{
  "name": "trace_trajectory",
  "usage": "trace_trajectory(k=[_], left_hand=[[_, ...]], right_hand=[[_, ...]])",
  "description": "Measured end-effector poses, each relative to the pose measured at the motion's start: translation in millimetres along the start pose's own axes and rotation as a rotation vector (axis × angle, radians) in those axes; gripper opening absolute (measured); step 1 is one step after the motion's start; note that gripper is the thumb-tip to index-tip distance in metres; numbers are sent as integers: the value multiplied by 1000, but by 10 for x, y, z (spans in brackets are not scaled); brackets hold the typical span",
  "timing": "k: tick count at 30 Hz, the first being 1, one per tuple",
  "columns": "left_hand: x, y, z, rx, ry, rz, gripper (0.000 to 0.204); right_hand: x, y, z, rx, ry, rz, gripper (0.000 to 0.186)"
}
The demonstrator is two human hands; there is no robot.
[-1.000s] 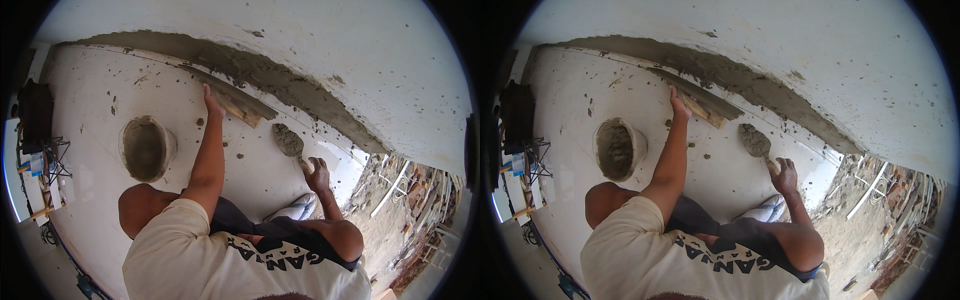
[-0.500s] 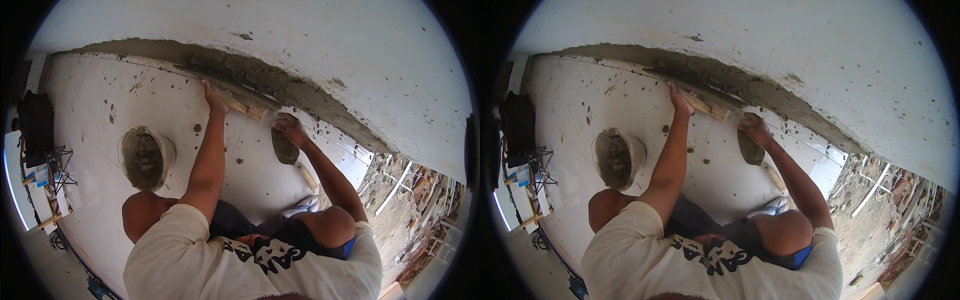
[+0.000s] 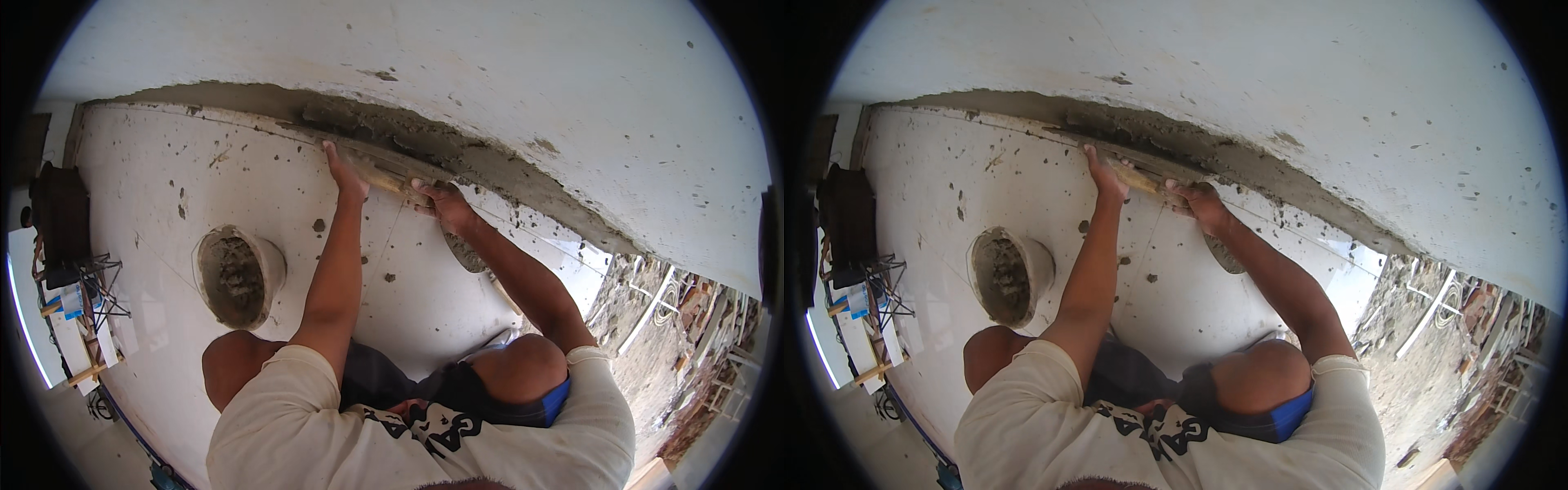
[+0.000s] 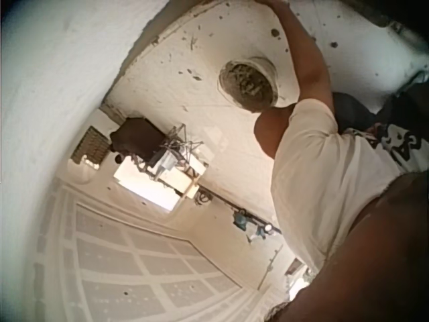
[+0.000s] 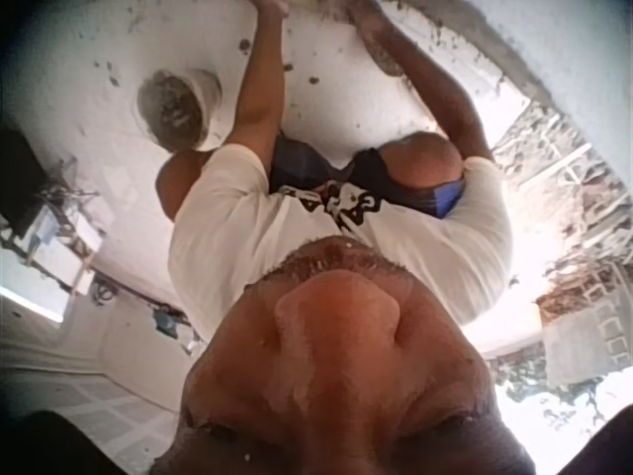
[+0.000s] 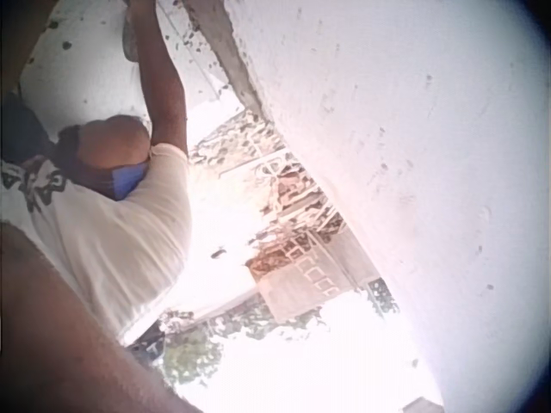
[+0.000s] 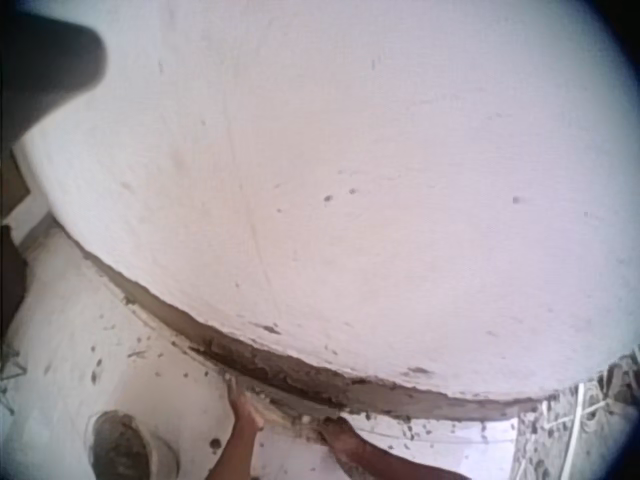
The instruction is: The person applies cement to the base of a wall using a trowel and then smooths the applied cement with a wooden float.
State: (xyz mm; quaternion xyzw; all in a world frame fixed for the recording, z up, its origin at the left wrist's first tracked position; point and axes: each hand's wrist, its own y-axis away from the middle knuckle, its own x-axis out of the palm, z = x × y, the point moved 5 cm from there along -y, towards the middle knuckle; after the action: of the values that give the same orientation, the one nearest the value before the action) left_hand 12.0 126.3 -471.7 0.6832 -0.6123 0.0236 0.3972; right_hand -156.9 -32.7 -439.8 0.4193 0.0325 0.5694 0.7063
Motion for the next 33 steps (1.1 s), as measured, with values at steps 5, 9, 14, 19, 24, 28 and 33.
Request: trace_trajectory(k=[5,9,14,19,24,28,33], left_hand=[[338,70,22,-43,51,67,58],[550,361,81,-61,76,73,58],[991,980,130,-5,70,170,60],[1130,1590,406,-10,44,353,65],[780,1615,939,-199,107,335,56],[613,1569,1225,-262,96,271,58],[581,1519,1340,-281,131,279,60]], right_hand=[[-178,61,125,-56,-32,-26,59],[-263,440,312,-151,-30,-56,56],[-657,925,453,-289,5,-64,55],[-1117,1463,346,-345,74,-32,54],[-1585,1461,-132,-195,80,-135,58],[-1747,1405,-341,-124,88,-180,58],[-1853,1334,-343,-102,217,-168,59]])
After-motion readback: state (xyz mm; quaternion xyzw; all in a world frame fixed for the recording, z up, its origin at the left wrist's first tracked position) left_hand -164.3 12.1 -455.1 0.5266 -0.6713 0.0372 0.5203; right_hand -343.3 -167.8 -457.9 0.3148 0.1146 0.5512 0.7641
